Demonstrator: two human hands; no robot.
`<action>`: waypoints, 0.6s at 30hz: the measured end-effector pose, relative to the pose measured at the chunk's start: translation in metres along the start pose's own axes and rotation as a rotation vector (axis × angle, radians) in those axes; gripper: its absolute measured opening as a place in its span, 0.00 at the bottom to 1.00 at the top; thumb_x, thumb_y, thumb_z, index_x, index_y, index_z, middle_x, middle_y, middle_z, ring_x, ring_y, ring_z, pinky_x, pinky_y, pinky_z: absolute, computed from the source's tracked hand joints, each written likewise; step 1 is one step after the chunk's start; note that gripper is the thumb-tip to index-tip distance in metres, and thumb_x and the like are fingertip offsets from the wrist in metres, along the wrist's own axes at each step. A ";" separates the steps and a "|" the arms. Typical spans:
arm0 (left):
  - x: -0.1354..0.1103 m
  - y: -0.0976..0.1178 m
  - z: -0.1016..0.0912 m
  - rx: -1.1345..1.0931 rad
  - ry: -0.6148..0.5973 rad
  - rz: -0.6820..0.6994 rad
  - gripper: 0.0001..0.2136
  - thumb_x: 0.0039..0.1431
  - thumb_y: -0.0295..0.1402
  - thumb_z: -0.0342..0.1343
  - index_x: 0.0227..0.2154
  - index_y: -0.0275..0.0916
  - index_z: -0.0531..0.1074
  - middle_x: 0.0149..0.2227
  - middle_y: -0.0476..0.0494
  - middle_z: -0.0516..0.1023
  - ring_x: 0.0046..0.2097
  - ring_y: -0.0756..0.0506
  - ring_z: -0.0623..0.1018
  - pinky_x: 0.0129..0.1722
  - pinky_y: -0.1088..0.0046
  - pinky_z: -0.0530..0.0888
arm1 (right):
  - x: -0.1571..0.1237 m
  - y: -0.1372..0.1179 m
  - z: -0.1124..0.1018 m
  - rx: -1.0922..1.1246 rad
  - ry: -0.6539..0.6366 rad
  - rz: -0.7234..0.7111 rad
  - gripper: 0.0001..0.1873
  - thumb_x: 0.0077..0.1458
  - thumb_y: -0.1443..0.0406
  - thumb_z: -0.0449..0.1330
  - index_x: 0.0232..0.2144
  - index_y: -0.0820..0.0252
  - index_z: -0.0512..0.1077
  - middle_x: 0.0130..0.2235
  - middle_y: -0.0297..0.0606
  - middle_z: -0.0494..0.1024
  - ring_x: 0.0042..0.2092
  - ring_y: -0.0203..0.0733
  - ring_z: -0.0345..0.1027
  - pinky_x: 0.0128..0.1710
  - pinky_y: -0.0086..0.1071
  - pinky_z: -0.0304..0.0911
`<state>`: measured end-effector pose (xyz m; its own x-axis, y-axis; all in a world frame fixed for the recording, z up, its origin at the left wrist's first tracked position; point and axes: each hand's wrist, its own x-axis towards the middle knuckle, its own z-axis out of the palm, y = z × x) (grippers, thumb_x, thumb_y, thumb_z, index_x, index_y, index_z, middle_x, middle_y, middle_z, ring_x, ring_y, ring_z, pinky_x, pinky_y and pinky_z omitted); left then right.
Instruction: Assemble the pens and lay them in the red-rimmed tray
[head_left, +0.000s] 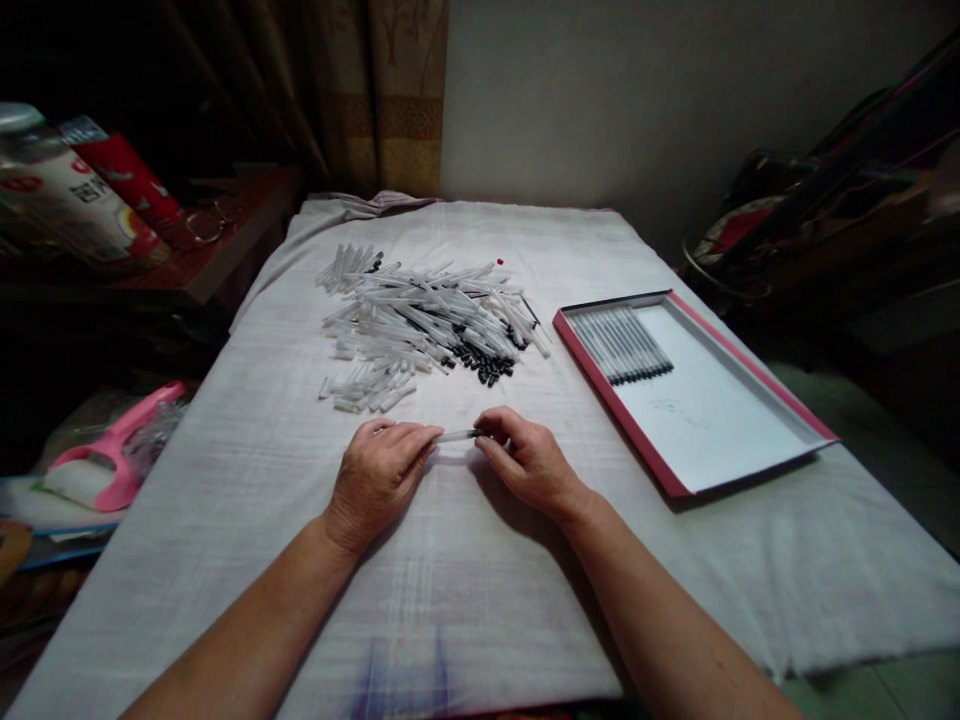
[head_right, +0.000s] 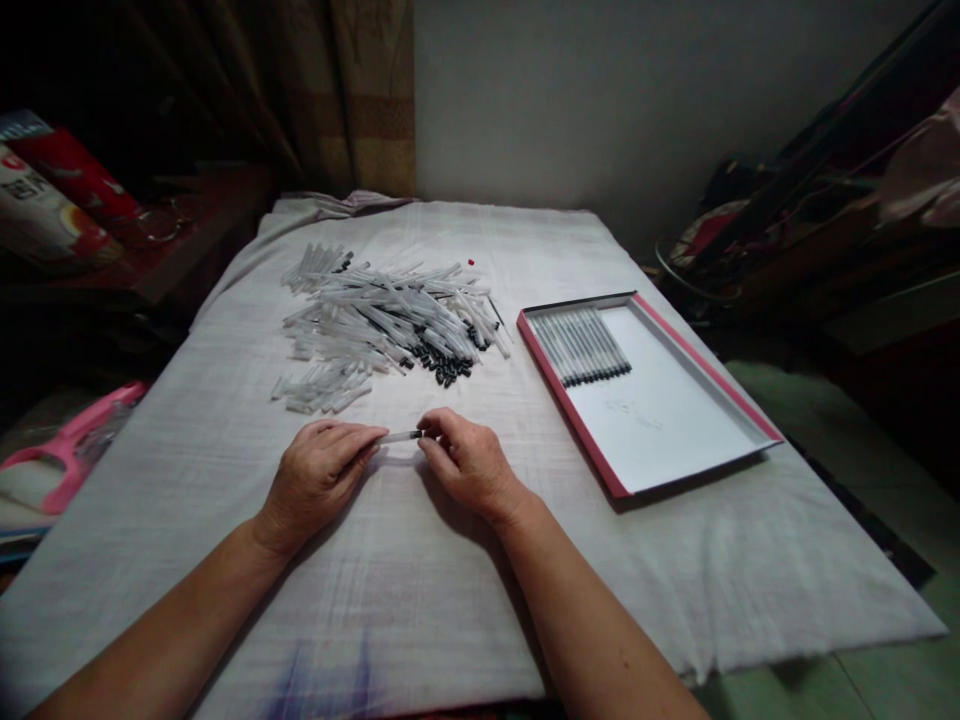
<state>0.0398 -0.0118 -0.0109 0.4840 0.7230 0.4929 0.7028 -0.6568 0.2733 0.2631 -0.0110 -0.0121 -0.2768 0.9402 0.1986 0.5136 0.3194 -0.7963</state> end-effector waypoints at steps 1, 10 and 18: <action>0.000 0.000 0.000 0.002 0.001 0.002 0.10 0.66 0.30 0.50 0.45 0.40 0.74 0.39 0.44 0.82 0.39 0.45 0.80 0.44 0.65 0.69 | 0.000 0.000 0.000 -0.006 0.000 -0.007 0.06 0.58 0.64 0.55 0.38 0.57 0.70 0.30 0.33 0.76 0.29 0.35 0.67 0.32 0.28 0.61; 0.000 0.000 -0.001 -0.004 -0.001 0.004 0.10 0.66 0.30 0.50 0.45 0.39 0.74 0.40 0.43 0.82 0.40 0.46 0.80 0.44 0.65 0.69 | -0.001 0.003 0.001 -0.005 0.017 -0.017 0.05 0.58 0.64 0.55 0.38 0.57 0.69 0.31 0.33 0.77 0.29 0.35 0.67 0.31 0.27 0.61; 0.001 0.002 -0.001 -0.010 -0.007 -0.016 0.10 0.66 0.31 0.50 0.44 0.39 0.75 0.39 0.44 0.82 0.39 0.46 0.80 0.44 0.64 0.69 | 0.000 0.002 0.001 -0.026 -0.006 -0.034 0.07 0.58 0.64 0.56 0.39 0.56 0.70 0.31 0.34 0.77 0.28 0.34 0.67 0.30 0.27 0.61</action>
<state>0.0408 -0.0128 -0.0089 0.4764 0.7353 0.4821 0.7054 -0.6469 0.2897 0.2632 -0.0110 -0.0143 -0.2997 0.9279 0.2219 0.5246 0.3546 -0.7740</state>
